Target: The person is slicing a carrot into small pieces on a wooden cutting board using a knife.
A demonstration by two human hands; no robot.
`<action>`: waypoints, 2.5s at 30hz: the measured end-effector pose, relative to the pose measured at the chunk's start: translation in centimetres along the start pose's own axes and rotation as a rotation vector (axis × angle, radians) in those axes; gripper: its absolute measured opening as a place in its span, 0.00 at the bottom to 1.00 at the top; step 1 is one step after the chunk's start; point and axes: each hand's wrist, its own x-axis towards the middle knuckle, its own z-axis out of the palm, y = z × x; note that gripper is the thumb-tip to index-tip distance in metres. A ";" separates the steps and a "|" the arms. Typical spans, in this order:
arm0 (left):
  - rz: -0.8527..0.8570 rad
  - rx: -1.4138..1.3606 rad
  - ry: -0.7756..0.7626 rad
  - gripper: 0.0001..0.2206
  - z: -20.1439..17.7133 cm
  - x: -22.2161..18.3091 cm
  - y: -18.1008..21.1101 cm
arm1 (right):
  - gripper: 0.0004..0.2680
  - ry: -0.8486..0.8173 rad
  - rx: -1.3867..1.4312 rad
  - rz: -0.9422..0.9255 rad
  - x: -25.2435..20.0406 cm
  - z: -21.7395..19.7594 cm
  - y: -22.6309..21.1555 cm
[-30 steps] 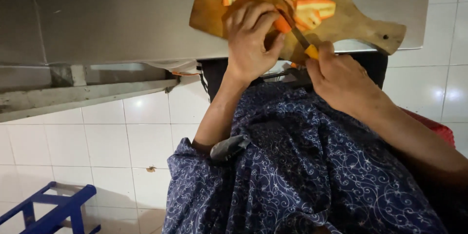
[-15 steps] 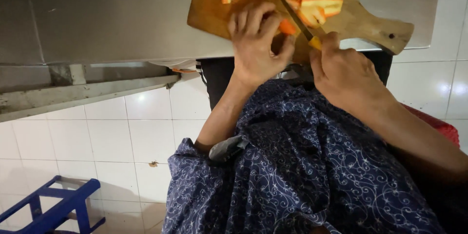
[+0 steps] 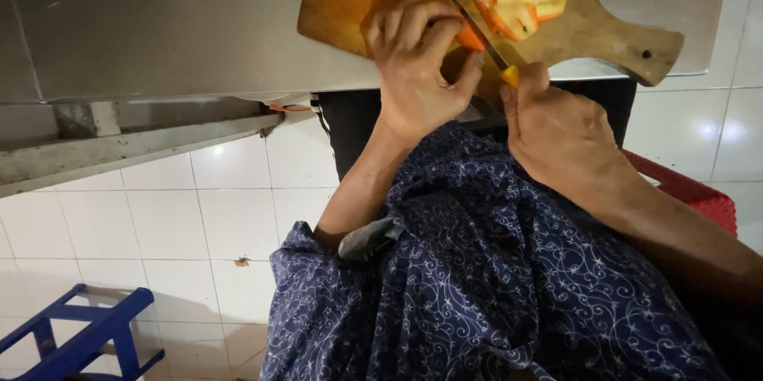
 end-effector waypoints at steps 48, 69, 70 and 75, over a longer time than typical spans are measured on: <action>-0.095 -0.036 -0.015 0.08 0.6 -1.3 -0.5 | 0.06 -0.345 0.007 0.002 4.2 -4.1 -2.3; 0.271 -0.131 -0.456 0.19 -1.3 1.4 -2.4 | 0.14 -0.144 0.390 0.256 -0.2 -4.9 1.4; 0.291 -0.137 -0.481 0.19 -1.7 1.8 -2.1 | 0.14 -0.196 0.423 0.296 -0.1 -5.4 1.2; 0.263 -0.107 -0.538 0.16 -1.6 2.2 -1.6 | 0.14 -0.206 0.424 0.278 -0.2 -4.7 1.3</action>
